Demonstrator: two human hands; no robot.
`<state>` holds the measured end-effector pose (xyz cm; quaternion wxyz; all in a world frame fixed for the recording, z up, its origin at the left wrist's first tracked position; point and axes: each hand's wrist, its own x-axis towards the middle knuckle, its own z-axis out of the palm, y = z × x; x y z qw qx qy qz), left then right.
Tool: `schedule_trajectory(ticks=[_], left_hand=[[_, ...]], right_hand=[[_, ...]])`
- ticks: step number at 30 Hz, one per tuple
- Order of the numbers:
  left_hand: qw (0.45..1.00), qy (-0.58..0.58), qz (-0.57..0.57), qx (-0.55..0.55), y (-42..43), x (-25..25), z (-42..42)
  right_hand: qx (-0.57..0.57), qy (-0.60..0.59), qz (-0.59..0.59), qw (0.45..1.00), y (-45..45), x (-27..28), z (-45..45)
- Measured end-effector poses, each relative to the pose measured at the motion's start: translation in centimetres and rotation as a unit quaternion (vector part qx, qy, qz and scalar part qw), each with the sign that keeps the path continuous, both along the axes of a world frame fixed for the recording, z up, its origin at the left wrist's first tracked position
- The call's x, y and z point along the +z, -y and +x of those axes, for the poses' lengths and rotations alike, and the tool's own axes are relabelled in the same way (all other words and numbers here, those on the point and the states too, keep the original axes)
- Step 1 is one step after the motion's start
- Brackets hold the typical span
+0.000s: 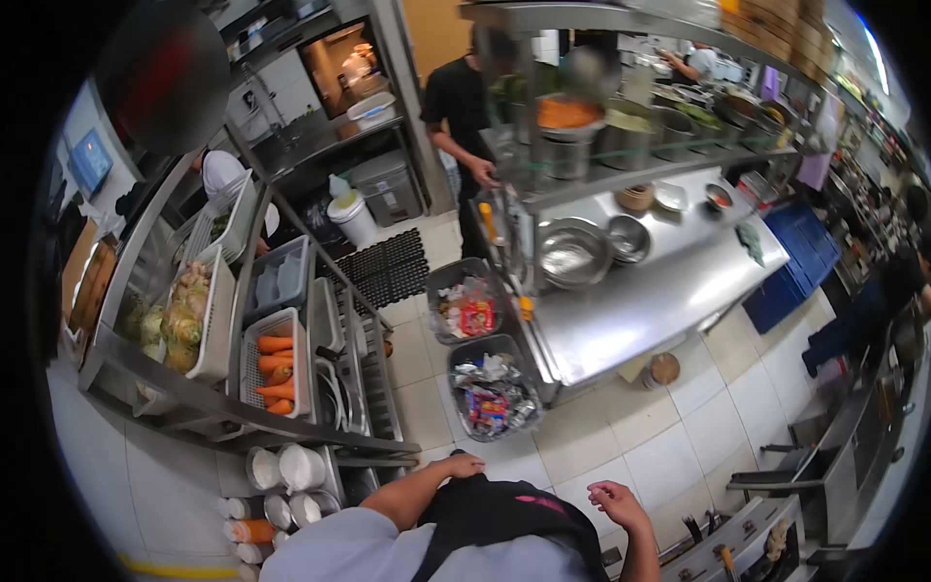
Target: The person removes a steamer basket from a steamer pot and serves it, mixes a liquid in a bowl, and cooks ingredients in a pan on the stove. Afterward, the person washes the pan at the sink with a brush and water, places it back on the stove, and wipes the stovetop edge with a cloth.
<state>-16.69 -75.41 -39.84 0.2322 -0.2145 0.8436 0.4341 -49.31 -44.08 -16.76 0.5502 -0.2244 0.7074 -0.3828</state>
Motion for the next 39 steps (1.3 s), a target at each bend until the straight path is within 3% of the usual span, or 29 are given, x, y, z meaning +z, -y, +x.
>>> schedule_trajectory(ticks=[3, 5, 7, 10, 12, 16, 20, 21, 23, 25, 27, 29, 32, 33, 34, 35, 37, 38, 39], left_hand=[[0.996, 0.027, 0.036, 0.077, 5.9, 3.3, 3.3], [0.992, -0.017, 0.002, 0.125, 10.6, 4.0, 6.9], [0.974, -0.001, 0.022, 0.226, 15.3, 5.8, 9.9], [0.956, 0.001, -0.050, 0.289, 22.0, 6.2, 12.3], [0.943, -0.024, -0.035, 0.330, 25.9, 6.3, 12.5], [0.918, -0.010, 0.025, 0.396, 33.4, 8.4, 10.7], [0.893, 0.060, 0.118, 0.430, 43.1, 12.5, 8.1], [0.892, 0.060, 0.108, 0.435, 46.3, 11.1, 8.4], [0.930, -0.060, 0.006, 0.363, 52.4, 5.5, 9.3], [0.952, 0.061, -0.014, 0.301, 58.1, 7.2, 9.6], [0.963, -0.001, -0.089, 0.253, 63.0, 1.0, 13.1], [0.946, 0.140, -0.003, 0.291, 66.7, -0.1, 15.2], [0.964, 0.126, -0.019, 0.234, 73.1, -0.7, 16.8], [0.941, 0.127, 0.021, 0.314, 74.5, -0.2, 16.4], [0.909, 0.126, 0.062, 0.392, 75.6, 0.5, 15.7], [0.910, 0.123, 0.065, 0.391, 77.0, 2.2, 14.4], [0.882, 0.129, 0.114, 0.439, 81.9, 4.9, 12.0], [0.897, 0.093, 0.112, 0.418, 84.4, 4.5, 11.7], [0.902, 0.095, 0.114, 0.405, 86.8, 3.9, 11.5]], right_hand=[[0.092, -0.051, 0.068, 0.992, 6.8, -7.3, 2.7], [0.153, -0.052, 0.137, 0.977, 9.6, -13.0, 3.8], [0.120, 0.012, 0.201, 0.972, 11.6, -15.2, 5.2], [0.067, 0.109, 0.313, 0.941, 14.1, -17.1, 7.0], [0.062, 0.154, 0.375, 0.912, 17.0, -17.3, 7.4], [0.122, 0.155, 0.355, 0.914, 25.8, -19.6, 8.2], [0.031, 0.157, 0.298, 0.941, 39.5, -22.6, 9.5], [0.013, 0.162, 0.280, 0.946, 42.9, -24.5, 9.4], [0.021, 0.170, 0.254, 0.952, 50.6, -23.8, 9.3], [0.053, 0.142, 0.213, 0.965, 56.5, -26.2, 8.7], [0.185, 0.000, 0.118, 0.976, 62.2, -28.8, 7.7], [0.233, -0.098, 0.058, 0.966, 67.4, -30.2, 6.9], [0.044, 0.128, 0.141, 0.981, 76.5, -29.1, 4.5], [-0.018, 0.197, 0.170, 0.965, 79.4, -28.5, 3.1], [-0.005, 0.164, 0.202, 0.966, 83.3, -24.2, 2.6], [0.053, 0.112, 0.140, 0.982, 87.4, -23.6, 1.6], [0.203, -0.023, 0.030, 0.978, 97.0, -24.5, -0.5], [0.290, -0.103, -0.015, 0.951, 102.3, -26.5, -1.6], [0.210, -0.066, -0.002, 0.975, 107.7, -28.7, -1.6]])
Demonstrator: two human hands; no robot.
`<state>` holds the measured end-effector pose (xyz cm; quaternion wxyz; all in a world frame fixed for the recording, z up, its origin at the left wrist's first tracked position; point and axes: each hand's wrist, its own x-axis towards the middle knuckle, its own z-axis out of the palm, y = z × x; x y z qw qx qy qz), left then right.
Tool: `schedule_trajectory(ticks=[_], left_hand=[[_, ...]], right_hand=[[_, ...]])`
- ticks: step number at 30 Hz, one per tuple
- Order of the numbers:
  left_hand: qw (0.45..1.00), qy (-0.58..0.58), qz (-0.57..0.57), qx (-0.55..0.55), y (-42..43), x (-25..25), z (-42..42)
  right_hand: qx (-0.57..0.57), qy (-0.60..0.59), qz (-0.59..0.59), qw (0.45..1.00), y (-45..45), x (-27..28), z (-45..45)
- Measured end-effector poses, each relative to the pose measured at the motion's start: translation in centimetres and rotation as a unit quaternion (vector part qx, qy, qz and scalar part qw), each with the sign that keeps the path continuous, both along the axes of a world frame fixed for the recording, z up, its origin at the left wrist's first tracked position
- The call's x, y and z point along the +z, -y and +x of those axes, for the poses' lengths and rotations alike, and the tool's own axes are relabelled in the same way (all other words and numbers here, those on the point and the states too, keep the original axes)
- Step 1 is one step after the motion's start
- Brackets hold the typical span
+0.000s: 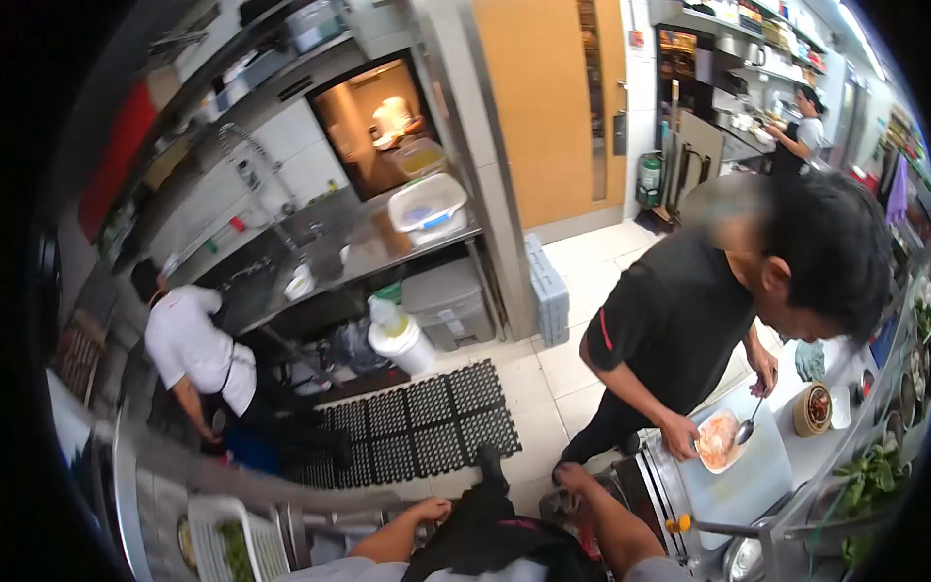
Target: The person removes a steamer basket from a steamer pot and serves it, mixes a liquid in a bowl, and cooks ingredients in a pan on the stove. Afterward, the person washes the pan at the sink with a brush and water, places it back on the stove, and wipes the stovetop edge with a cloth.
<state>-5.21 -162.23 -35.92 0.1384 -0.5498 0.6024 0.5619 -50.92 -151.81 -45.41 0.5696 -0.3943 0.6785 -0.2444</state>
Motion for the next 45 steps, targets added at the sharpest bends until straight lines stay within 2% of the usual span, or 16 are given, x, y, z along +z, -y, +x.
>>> schedule_trajectory(ticks=[1, 2, 3, 4, 8, 9, 11, 13, 23, 27, 30, 35, 36, 38, 44, 45], left_hand=[[0.998, 0.028, 0.046, -0.009, 2.9, -0.3, -0.4], [0.994, 0.058, 0.091, -0.024, 6.2, -0.5, -1.2], [0.991, 0.095, 0.095, -0.016, 9.2, -0.5, -2.2], [0.987, 0.133, 0.095, -0.007, 12.2, -0.4, -2.9], [0.942, 0.279, 0.184, 0.018, 25.5, -0.1, -5.9], [0.940, 0.270, 0.206, 0.035, 29.3, -2.3, -5.0], [0.932, 0.255, 0.250, 0.068, 36.4, -4.9, -3.9], [0.951, 0.208, 0.224, 0.044, 43.7, -4.9, -6.6], [0.994, 0.033, 0.084, -0.059, 61.3, 0.6, -33.3], [0.991, -0.037, 0.115, -0.056, 62.8, -3.0, -40.6], [0.983, -0.018, 0.145, -0.113, 62.8, -5.1, -44.9], [0.933, 0.060, 0.132, -0.331, 64.3, -4.2, -52.8], [0.918, 0.068, 0.131, -0.369, 64.8, -4.4, -55.5], [0.886, 0.074, 0.129, -0.439, 66.4, -5.4, -61.6], [0.794, 0.032, 0.109, -0.597, 71.6, -13.5, -83.1], [0.779, 0.011, 0.105, -0.618, 72.1, -15.0, -87.1]], right_hand=[[0.041, -0.102, -0.180, 0.977, 5.1, -2.6, -0.3], [0.054, -0.243, -0.344, 0.905, 10.3, -5.2, -0.7], [-0.026, -0.116, -0.135, 0.984, 14.9, 5.2, -0.5], [-0.030, -0.113, -0.129, 0.985, 19.7, 8.0, -0.8], [0.024, -0.189, -0.062, 0.980, 31.5, 10.2, -3.0], [0.010, -0.190, -0.058, 0.980, 32.9, 8.9, -3.8], [0.148, -0.276, 0.098, 0.945, 36.2, 5.8, -6.8], [0.086, -0.259, 0.164, 0.948, 37.2, 10.8, -8.9], [-0.075, -0.207, 0.283, 0.933, 37.3, 6.3, -27.4], [-0.159, -0.158, 0.346, 0.911, 36.9, 3.8, -36.1], [-0.187, -0.091, 0.266, 0.941, 37.1, -1.7, -44.2], [-0.266, -0.203, 0.220, 0.916, 34.5, 4.4, -50.4], [-0.412, -0.214, 0.236, 0.854, 33.6, 0.9, -50.7], [-0.470, -0.101, 0.299, 0.824, 31.4, 5.9, -52.8], [-0.709, -0.094, 0.334, 0.614, 20.4, 1.1, -55.1], [-0.754, -0.099, 0.343, 0.551, 18.6, -0.1, -54.9]])
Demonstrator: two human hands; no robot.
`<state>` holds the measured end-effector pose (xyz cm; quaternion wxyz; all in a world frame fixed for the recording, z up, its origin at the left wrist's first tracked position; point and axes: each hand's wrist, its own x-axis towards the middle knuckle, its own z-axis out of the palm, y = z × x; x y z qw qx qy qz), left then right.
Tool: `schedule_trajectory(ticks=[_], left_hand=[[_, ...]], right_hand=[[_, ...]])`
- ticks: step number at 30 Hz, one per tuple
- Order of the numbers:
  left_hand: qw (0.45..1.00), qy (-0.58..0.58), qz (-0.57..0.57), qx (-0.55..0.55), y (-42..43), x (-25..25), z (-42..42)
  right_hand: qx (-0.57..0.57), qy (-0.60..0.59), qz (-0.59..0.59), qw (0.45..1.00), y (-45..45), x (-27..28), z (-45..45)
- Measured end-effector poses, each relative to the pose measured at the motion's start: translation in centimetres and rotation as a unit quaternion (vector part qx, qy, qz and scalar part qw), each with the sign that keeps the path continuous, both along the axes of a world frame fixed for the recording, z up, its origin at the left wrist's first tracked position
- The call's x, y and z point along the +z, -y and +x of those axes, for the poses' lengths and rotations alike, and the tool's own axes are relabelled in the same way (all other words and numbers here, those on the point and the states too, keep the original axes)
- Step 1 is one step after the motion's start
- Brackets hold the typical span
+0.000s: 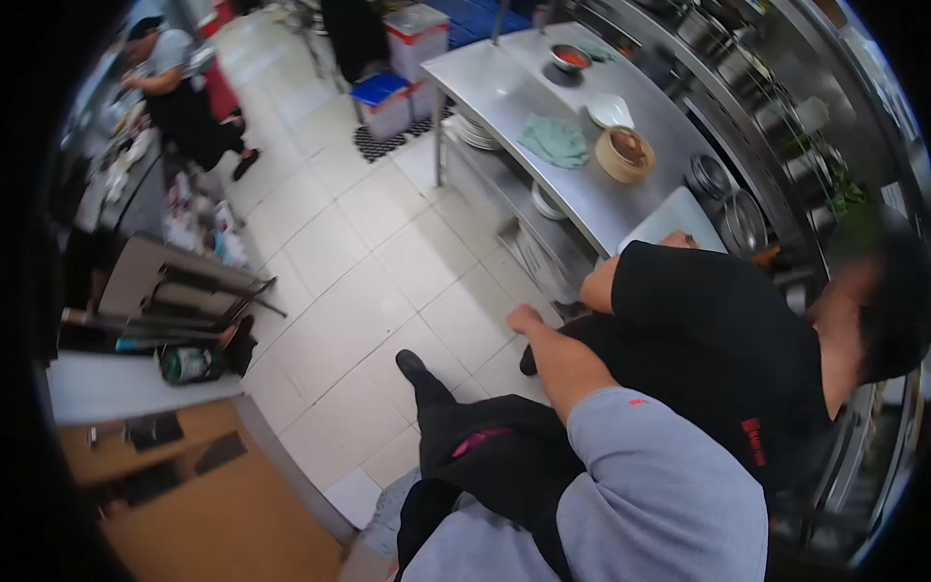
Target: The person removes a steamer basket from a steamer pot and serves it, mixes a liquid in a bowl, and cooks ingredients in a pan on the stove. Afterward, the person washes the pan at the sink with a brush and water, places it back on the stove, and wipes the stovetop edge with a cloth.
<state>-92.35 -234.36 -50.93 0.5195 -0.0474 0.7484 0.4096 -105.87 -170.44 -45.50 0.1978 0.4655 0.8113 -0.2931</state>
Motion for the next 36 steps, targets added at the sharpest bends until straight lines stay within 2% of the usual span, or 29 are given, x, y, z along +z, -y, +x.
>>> schedule_trajectory(ticks=[1, 2, 3, 4, 5, 6, 8, 9, 11, 15, 17, 18, 19, 21, 25, 26, 28, 30, 32, 33, 35, 36], left_hand=[[0.999, -0.043, 0.019, -0.016, -1.3, 0.6, -4.5], [0.999, 0.037, 0.018, 0.012, 0.7, -1.9, -7.8], [0.993, 0.113, 0.009, 0.039, -0.1, 0.6, -13.3], [0.991, 0.113, -0.027, 0.073, -1.9, 2.7, -17.4], [0.986, 0.112, -0.061, 0.108, -4.5, 6.1, -21.9], [0.988, 0.095, -0.058, 0.111, -5.8, 7.4, -25.3], [0.990, 0.074, -0.064, 0.100, -7.8, 8.8, -31.3], [0.992, 0.076, -0.068, 0.077, -8.7, 9.1, -33.6], [0.991, 0.087, -0.103, 0.004, -10.6, 9.8, -38.2], [0.978, 0.069, -0.144, -0.137, -17.4, 9.8, -46.5], [0.972, 0.028, -0.138, -0.189, -23.1, 9.9, -50.1], [0.967, -0.021, -0.082, -0.241, -27.2, 10.3, -51.8], [0.954, -0.070, -0.024, -0.291, -31.8, 10.9, -53.1], [0.929, -0.127, 0.085, -0.338, -42.9, 14.9, -54.1], [0.849, -0.116, 0.200, -0.475, -64.6, 25.8, -51.9], [0.838, -0.123, 0.206, -0.490, -69.1, 27.2, -50.9], [0.771, -0.161, 0.293, -0.542, -76.7, 29.3, -48.9], [0.747, -0.178, 0.334, -0.548, -83.6, 30.0, -46.8], [0.703, -0.266, 0.354, -0.557, -90.1, 29.8, -44.6], [0.694, -0.268, 0.357, -0.565, -92.6, 28.9, -43.7], [0.726, -0.292, 0.339, -0.523, -96.6, 27.9, -41.5], [0.720, -0.295, 0.340, -0.528, -97.7, 27.9, -40.3]], right_hand=[[-0.068, -0.017, 0.029, 0.997, -1.7, -1.2, 0.4], [-0.082, -0.002, 0.034, 0.996, -3.7, -3.7, 1.5], [-0.179, -0.039, 0.048, 0.982, -6.1, -7.0, 2.8], [-0.275, -0.077, 0.062, 0.956, -7.9, -9.3, 4.3], [-0.291, -0.067, 0.066, 0.952, -9.5, -10.2, 5.6], [-0.395, -0.104, 0.054, 0.911, -9.9, -8.9, 5.7], [-0.659, -0.258, 0.008, 0.707, -10.7, -5.1, 5.1], [-0.726, -0.312, 0.009, 0.613, -11.3, -4.1, 5.3], [-0.789, -0.403, 0.027, 0.463, -12.5, -3.7, 5.5], [-0.803, -0.544, 0.085, 0.228, -15.2, -5.2, 5.1], [-0.820, -0.524, 0.134, 0.187, -17.3, -5.2, 3.9], [-0.825, -0.520, 0.149, 0.166, -18.4, -5.0, 3.0], [-0.807, -0.544, 0.146, 0.180, -19.6, -5.0, 2.5], [-0.797, -0.556, 0.153, 0.176, -21.7, -5.7, 2.8], [-0.806, -0.550, 0.176, 0.131, -24.4, -5.9, 4.4], [-0.809, -0.547, 0.179, 0.119, -24.8, -5.8, 4.8], [-0.815, -0.542, 0.181, 0.097, -25.3, -5.9, 5.6], [-0.820, -0.536, 0.183, 0.080, -25.5, -6.0, 6.4], [-0.824, -0.532, 0.185, 0.063, -25.5, -6.0, 7.2], [-0.825, -0.530, 0.187, 0.054, -25.4, -6.0, 7.6], [-0.827, -0.530, 0.186, 0.041, -25.2, -5.9, 8.3], [-0.828, -0.528, 0.184, 0.037, -25.0, -6.0, 8.5]])
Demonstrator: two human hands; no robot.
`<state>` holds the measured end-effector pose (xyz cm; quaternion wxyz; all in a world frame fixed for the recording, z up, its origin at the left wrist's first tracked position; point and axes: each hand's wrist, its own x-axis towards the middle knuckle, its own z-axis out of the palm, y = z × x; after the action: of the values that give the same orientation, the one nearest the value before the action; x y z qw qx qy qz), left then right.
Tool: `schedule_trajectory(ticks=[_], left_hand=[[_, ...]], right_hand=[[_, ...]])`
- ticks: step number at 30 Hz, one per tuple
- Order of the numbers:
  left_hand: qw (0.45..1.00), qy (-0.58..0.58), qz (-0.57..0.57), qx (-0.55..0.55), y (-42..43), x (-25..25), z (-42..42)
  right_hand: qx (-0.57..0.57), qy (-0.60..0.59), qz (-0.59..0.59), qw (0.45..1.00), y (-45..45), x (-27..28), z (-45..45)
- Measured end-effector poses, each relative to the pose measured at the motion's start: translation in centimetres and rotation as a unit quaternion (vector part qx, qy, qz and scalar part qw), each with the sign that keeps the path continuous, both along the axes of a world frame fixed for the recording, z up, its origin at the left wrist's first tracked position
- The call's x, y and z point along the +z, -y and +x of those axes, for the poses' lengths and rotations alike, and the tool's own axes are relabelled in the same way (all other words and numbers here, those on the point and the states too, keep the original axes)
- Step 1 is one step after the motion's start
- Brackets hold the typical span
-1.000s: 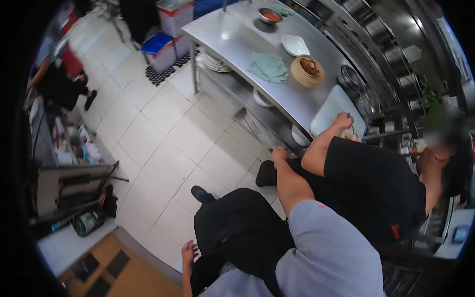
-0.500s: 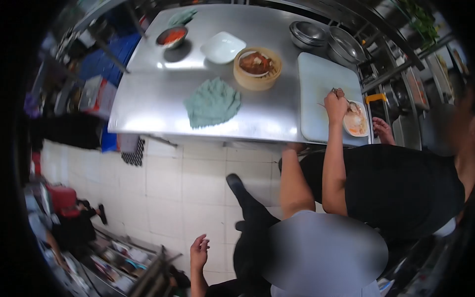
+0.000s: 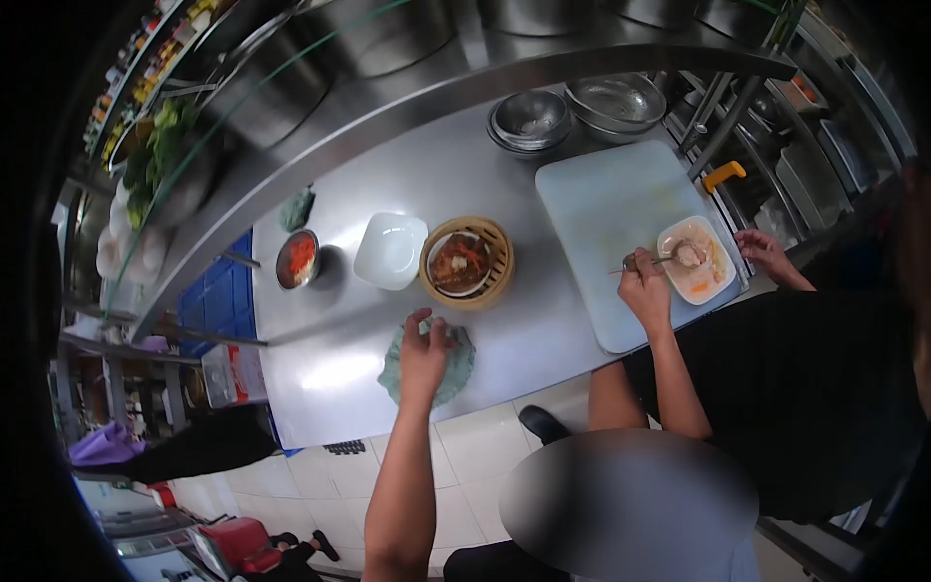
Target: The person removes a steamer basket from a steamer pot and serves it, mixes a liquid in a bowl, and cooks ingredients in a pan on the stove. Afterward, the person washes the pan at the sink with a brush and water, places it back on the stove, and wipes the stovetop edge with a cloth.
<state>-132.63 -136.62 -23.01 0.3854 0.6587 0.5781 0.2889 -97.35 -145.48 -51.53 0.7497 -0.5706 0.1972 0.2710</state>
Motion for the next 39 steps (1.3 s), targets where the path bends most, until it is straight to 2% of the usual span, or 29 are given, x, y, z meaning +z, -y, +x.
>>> schedule_trajectory(ticks=[2, 7, 13, 17, 22, 23, 24, 25, 26, 28, 29, 32, 34, 36, 39], left_hand=[[0.957, 0.115, -0.240, 0.114, -1.0, 0.7, 3.1], [0.952, 0.140, -0.237, 0.136, -0.7, 1.0, 7.0], [0.940, 0.204, -0.233, 0.144, -1.2, 0.7, 7.1], [0.952, 0.194, -0.192, 0.140, -2.6, -0.6, 6.7], [0.980, 0.100, -0.137, 0.103, -3.1, 0.9, 5.9], [0.980, 0.102, -0.138, 0.100, -3.1, -0.1, 5.4], [0.993, 0.048, -0.080, 0.069, -3.3, -2.1, 4.7], [0.999, -0.006, -0.020, 0.038, -3.5, -3.2, 4.5], [0.999, -0.002, -0.019, 0.034, -3.1, -1.7, 4.6], [0.985, 0.028, -0.172, 0.013, -1.1, 3.2, 4.8], [0.984, 0.030, -0.176, 0.014, -0.2, 4.2, 4.4], [0.978, 0.065, -0.198, -0.002, 3.3, 5.9, 1.9], [0.966, 0.135, -0.219, 0.005, 6.2, 6.5, -0.8], [0.962, 0.133, -0.239, 0.018, 9.8, 8.2, -4.2], [0.959, 0.149, -0.234, 0.046, 14.9, 10.5, -10.0]], right_hand=[[-0.008, -0.006, 0.001, 1.000, 0.4, -0.2, 0.3], [-0.011, -0.016, 0.007, 1.000, 1.6, -0.7, 0.6], [-0.003, -0.020, 0.027, 0.999, 4.8, -1.0, -0.1], [0.013, -0.021, 0.052, 0.998, 8.6, -0.9, -1.6], [0.099, -0.050, 0.107, 0.988, 16.3, -1.4, -5.9], [0.134, -0.071, 0.107, 0.983, 18.1, -1.3, -6.9], [0.169, -0.091, 0.107, 0.976, 19.7, -0.8, -7.9], [0.191, -0.093, 0.123, 0.969, 20.6, 1.4, -8.9], [0.213, -0.095, 0.138, 0.963, 21.5, 3.4, -10.0], [0.295, -0.142, 0.104, 0.939, 22.6, 6.6, -11.8], [0.323, -0.157, 0.090, 0.929, 23.0, 8.0, -12.7], [0.423, -0.061, 0.000, 0.904, 22.8, 12.6, -15.0], [0.478, -0.010, -0.042, 0.877, 21.3, 18.0, -16.6], [0.504, 0.001, -0.023, 0.863, 18.8, 22.7, -18.1], [0.516, -0.004, 0.022, 0.856, 16.5, 25.6, -22.1]])
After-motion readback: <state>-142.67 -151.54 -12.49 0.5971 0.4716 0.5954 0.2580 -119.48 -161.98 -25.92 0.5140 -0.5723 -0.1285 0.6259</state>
